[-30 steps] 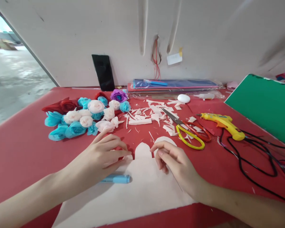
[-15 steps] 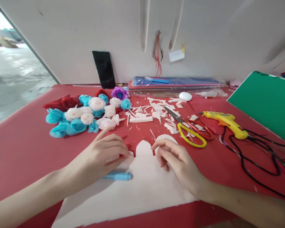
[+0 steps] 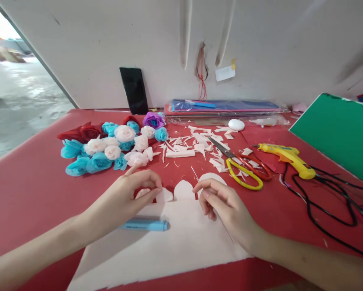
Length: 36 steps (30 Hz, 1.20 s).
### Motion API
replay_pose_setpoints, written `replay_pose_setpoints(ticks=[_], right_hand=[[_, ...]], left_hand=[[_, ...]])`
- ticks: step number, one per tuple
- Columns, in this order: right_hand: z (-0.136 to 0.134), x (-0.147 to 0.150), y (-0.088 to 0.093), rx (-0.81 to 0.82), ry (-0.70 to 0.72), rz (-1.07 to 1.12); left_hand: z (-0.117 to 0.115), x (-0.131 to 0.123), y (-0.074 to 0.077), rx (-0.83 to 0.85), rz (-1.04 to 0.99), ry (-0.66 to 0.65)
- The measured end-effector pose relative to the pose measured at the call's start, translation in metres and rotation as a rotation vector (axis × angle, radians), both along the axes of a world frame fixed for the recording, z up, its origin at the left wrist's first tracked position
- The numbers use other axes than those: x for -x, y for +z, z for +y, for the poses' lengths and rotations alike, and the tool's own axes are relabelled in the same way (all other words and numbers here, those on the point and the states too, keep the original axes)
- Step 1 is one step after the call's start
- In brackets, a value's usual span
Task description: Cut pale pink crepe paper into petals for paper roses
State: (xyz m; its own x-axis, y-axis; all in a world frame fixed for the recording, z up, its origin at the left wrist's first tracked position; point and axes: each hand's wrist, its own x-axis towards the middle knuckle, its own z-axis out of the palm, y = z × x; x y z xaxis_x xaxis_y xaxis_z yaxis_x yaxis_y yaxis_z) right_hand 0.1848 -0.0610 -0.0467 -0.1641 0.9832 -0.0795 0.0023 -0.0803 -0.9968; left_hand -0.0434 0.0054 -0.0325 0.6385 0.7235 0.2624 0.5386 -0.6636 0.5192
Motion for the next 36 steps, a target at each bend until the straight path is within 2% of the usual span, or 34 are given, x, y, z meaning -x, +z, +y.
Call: replay_pose_setpoints(ticks=[5,9,13,15,17,21,29,32,36], right_hand=[[-0.005,-0.001,0.004,-0.030,0.028,0.007],[-0.011,-0.003,0.018,-0.051,0.117,0.031],[-0.017,-0.005,0.035,0.027,0.186,0.067],[-0.020,-0.006,0.041,0.053,0.197,0.066],[-0.022,-0.006,0.046,0.059,0.196,0.045],[-0.026,-0.006,0.050,0.004,0.194,0.001],[-0.028,-0.007,0.050,-0.003,0.166,0.084],[-0.027,-0.006,0.052,0.018,0.162,0.126],[-0.028,-0.007,0.051,0.012,0.169,0.113]], left_hand=[[0.000,-0.004,0.011,0.049,-0.135,0.102],[-0.002,-0.013,0.028,0.108,-0.239,0.130],[-0.008,-0.029,0.048,0.285,-0.336,0.228],[-0.011,-0.037,0.057,0.379,-0.334,0.236],[-0.012,-0.042,0.062,0.390,-0.337,0.192],[-0.014,-0.046,0.066,0.326,-0.401,0.120],[-0.020,-0.046,0.070,0.634,-0.510,0.045],[-0.021,-0.046,0.071,0.666,-0.520,0.027],[-0.022,-0.044,0.070,0.643,-0.466,0.087]])
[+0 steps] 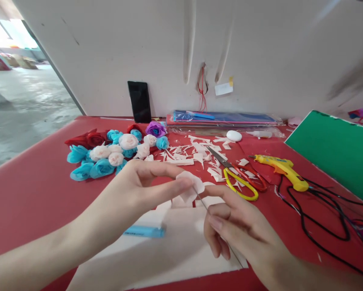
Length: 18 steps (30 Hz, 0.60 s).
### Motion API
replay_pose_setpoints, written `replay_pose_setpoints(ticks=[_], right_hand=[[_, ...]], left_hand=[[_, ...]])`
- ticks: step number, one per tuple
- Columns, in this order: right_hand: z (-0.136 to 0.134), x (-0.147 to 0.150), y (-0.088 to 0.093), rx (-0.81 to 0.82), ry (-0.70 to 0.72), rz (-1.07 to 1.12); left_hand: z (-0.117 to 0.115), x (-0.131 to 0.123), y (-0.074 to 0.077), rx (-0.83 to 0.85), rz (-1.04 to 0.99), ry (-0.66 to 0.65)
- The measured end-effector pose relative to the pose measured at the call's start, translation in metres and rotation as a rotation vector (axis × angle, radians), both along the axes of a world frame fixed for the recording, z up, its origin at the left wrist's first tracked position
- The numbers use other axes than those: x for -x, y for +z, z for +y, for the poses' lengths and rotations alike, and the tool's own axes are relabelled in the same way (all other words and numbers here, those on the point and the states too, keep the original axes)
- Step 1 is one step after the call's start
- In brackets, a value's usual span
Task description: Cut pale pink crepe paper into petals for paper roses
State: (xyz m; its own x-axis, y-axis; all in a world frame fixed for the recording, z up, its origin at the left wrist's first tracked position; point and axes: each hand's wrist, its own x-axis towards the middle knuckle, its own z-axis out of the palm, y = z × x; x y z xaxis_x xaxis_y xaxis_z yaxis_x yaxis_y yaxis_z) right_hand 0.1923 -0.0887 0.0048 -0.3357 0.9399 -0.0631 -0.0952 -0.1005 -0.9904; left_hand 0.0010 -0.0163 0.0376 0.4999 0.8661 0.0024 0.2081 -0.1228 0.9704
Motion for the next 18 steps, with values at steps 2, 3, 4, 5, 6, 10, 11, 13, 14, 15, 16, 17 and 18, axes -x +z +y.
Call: replay_pose_setpoints(ticks=[2,3,4,5,6,10,11,13,14,15,16,17,18], right_hand=[[-0.0004,-0.0011,-0.0014,0.004,0.009,-0.029],[-0.0006,-0.0015,-0.0020,0.009,0.015,-0.043],[-0.0007,-0.0019,-0.0023,0.013,0.025,-0.053],[-0.0007,-0.0022,-0.0022,0.019,0.035,-0.061],[-0.0006,-0.0024,-0.0019,0.027,0.038,-0.072],[0.0006,-0.0021,0.0011,0.059,0.032,-0.118],[0.0009,-0.0020,0.0017,0.058,0.033,-0.122],[0.0013,-0.0019,0.0022,0.056,0.036,-0.117],[0.0014,-0.0018,0.0023,0.057,0.031,-0.111],[0.0016,-0.0017,0.0024,0.062,0.029,-0.108],[0.0017,-0.0016,0.0025,0.067,0.027,-0.103],[0.0018,-0.0014,0.0027,0.068,0.032,-0.095],[0.0019,-0.0013,0.0029,0.069,0.037,-0.086]], left_hand=[[-0.0004,0.0001,-0.0009,0.009,0.003,0.020],[-0.0008,-0.0002,-0.0012,0.017,-0.001,0.021],[-0.0013,-0.0006,-0.0014,0.019,-0.009,0.019],[-0.0020,-0.0009,-0.0016,0.017,-0.012,0.014],[-0.0028,-0.0013,-0.0018,0.009,-0.014,0.009],[-0.0048,-0.0018,-0.0024,-0.032,-0.001,0.003],[-0.0047,-0.0018,-0.0024,-0.032,0.002,0.003],[-0.0040,-0.0015,-0.0021,-0.027,-0.005,0.002],[-0.0036,-0.0013,-0.0020,-0.027,-0.017,-0.002],[-0.0032,-0.0010,-0.0021,-0.025,-0.029,-0.007],[-0.0029,-0.0007,-0.0025,-0.019,-0.035,-0.015],[-0.0027,-0.0003,-0.0031,-0.011,-0.039,-0.026],[-0.0027,0.0002,-0.0041,0.002,-0.039,-0.040]])
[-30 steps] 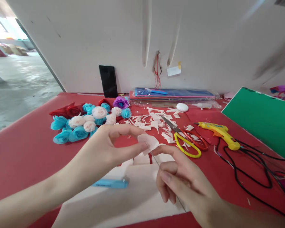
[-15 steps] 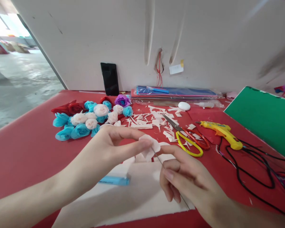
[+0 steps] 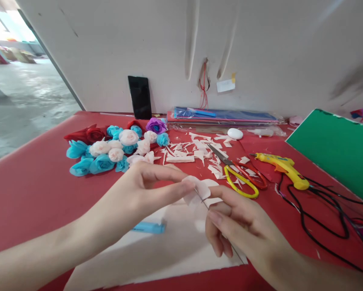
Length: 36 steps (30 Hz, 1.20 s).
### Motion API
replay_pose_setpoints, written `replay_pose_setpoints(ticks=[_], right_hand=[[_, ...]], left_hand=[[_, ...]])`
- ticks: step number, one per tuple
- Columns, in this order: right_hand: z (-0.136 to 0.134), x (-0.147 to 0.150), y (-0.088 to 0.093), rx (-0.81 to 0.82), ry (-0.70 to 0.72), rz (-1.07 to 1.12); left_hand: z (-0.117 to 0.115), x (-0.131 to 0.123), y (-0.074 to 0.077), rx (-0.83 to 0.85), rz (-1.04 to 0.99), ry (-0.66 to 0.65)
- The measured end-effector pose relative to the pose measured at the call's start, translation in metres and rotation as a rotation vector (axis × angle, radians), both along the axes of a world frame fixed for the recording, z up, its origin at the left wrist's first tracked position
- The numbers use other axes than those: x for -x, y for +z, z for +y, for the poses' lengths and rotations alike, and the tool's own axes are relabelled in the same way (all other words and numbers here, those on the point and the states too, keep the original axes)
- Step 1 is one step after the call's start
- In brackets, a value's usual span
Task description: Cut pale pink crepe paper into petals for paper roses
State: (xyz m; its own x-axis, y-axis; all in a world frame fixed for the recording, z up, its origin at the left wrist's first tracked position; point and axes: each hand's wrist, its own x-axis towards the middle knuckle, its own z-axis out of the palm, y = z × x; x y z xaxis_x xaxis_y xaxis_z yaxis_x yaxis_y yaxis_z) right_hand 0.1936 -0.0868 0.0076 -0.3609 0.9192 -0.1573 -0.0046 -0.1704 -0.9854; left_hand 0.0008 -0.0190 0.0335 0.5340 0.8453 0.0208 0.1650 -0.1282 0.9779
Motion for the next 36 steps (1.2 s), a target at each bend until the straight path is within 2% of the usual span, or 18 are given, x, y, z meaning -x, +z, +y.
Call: replay_pose_setpoints(ticks=[4,12,21,36], right_hand=[[0.000,-0.001,0.000,0.011,0.006,0.016],[-0.002,-0.003,0.000,-0.002,0.021,-0.053],[-0.004,-0.002,-0.002,0.006,0.032,-0.059],[-0.001,-0.003,0.000,0.003,0.034,-0.039]], left_hand=[[-0.001,0.003,-0.006,0.066,-0.058,-0.052],[-0.002,0.007,-0.014,0.088,-0.067,-0.040],[-0.001,0.005,-0.009,0.129,-0.038,-0.130],[-0.001,0.002,-0.001,0.174,-0.019,-0.148]])
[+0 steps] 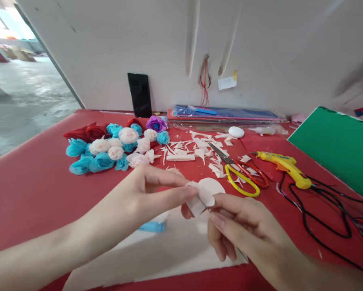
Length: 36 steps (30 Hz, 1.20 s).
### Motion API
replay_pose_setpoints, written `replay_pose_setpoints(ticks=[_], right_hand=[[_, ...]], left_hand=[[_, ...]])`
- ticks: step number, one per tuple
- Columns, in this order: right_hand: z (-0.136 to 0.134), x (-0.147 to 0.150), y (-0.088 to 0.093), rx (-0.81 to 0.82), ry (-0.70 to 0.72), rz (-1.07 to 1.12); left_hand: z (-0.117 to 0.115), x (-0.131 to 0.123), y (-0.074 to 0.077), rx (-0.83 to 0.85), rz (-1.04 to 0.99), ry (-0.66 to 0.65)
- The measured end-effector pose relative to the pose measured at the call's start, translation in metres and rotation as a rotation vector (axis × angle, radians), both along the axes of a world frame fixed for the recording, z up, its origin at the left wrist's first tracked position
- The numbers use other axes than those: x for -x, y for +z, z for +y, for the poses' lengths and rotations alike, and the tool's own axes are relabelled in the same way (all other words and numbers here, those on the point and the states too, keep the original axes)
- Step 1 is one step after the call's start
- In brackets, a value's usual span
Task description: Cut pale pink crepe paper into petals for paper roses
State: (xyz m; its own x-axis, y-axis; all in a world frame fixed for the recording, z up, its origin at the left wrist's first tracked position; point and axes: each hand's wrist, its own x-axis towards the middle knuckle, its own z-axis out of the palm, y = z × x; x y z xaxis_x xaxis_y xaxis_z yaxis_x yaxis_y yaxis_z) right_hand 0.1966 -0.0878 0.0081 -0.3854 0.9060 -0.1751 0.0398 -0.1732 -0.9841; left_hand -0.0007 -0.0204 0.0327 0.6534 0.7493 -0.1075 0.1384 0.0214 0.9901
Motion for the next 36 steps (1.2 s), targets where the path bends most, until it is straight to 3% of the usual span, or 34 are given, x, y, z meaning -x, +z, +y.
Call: replay_pose_setpoints(ticks=[9,15,22,36], right_hand=[[0.000,0.003,0.003,-0.026,-0.007,0.022],[0.005,0.000,0.006,0.086,0.001,0.208],[0.007,0.000,0.012,0.163,0.035,0.325],[0.003,0.000,0.009,0.199,0.072,0.266]], left_hand=[[-0.002,-0.003,-0.001,-0.025,-0.007,0.055],[0.005,-0.005,-0.002,-0.070,-0.001,0.278],[0.010,-0.002,-0.012,-0.201,-0.061,0.048],[0.002,-0.008,-0.015,-0.089,-0.161,0.044]])
